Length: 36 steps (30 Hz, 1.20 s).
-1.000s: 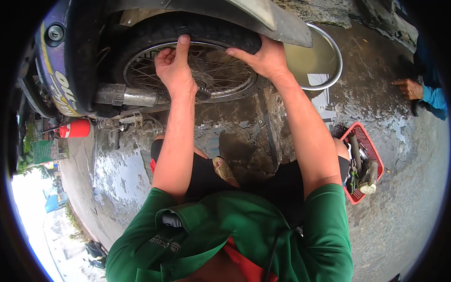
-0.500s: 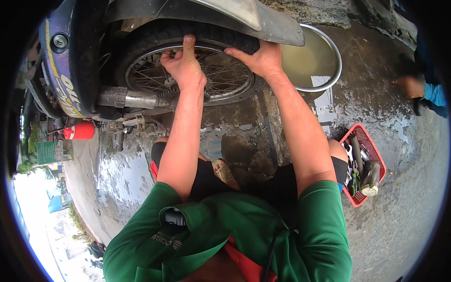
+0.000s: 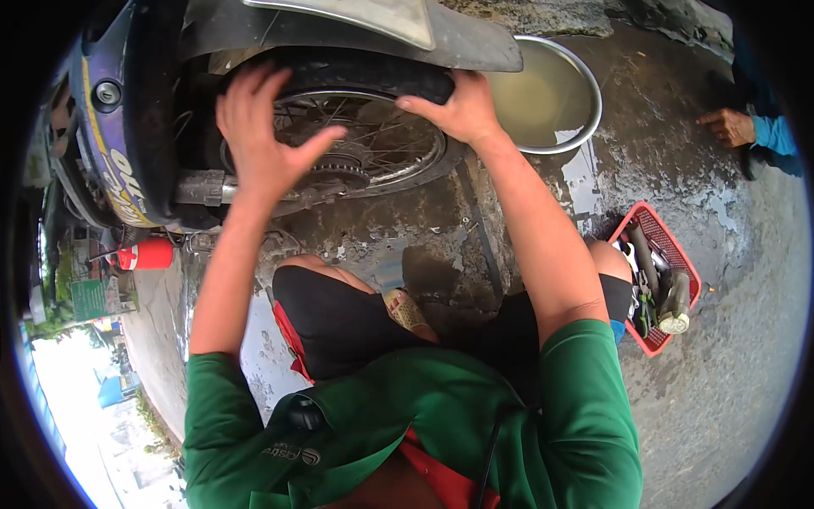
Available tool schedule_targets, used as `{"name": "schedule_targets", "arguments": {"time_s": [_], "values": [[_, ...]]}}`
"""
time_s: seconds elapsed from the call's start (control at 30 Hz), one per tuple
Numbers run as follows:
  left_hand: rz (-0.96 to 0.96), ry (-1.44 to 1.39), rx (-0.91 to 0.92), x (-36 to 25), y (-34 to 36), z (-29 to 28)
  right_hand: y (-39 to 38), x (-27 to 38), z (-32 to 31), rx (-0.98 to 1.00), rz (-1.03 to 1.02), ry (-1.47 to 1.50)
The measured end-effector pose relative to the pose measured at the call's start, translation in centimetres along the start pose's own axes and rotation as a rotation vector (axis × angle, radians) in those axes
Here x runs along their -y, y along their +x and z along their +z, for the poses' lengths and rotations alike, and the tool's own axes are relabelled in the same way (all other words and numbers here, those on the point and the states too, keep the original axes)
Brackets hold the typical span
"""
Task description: Repairing a punctured motorcycle inner tube by identifying the leak in a water basin and patching it.
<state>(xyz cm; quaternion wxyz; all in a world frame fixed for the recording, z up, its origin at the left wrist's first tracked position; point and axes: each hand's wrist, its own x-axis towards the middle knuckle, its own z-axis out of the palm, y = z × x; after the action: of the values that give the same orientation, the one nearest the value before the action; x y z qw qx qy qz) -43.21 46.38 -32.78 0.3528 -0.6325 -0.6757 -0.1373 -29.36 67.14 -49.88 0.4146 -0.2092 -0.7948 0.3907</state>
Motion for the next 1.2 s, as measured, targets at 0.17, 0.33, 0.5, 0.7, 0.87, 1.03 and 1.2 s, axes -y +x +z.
{"name": "schedule_targets", "arguments": {"time_s": [0.17, 0.33, 0.5, 0.7, 0.87, 1.03, 1.2], "values": [[-0.104, -0.092, 0.437, 5.7, 5.1, 1.2, 2.5, 4.2, 0.5, 0.061, -0.005, -0.066], [-0.031, -0.149, 0.606, 6.8, 6.6, 3.3, 2.6, 2.8, 1.1, 0.052, 0.015, -0.164], [-0.254, -0.022, 1.057, 4.8, 9.4, 3.3, 2.8, 1.5, 0.5, 0.123, 0.046, -0.102], [-0.107, -0.092, 0.863, 6.2, 7.9, 4.2, 3.5, 2.5, 0.4, 0.216, 0.062, -0.113], [0.001, -0.043, 0.844, 4.8, 8.9, 3.6, 4.7, 6.6, 0.0, 0.307, 0.021, -0.163], [0.002, -0.010, 0.883, 1.9, 9.5, 3.0, 4.1, 6.2, -0.6, 0.301, 0.031, -0.137], [0.090, 0.062, 0.738, -0.2, 8.8, 4.3, 2.4, 4.0, -0.1, 0.170, -0.008, -0.189]]}}
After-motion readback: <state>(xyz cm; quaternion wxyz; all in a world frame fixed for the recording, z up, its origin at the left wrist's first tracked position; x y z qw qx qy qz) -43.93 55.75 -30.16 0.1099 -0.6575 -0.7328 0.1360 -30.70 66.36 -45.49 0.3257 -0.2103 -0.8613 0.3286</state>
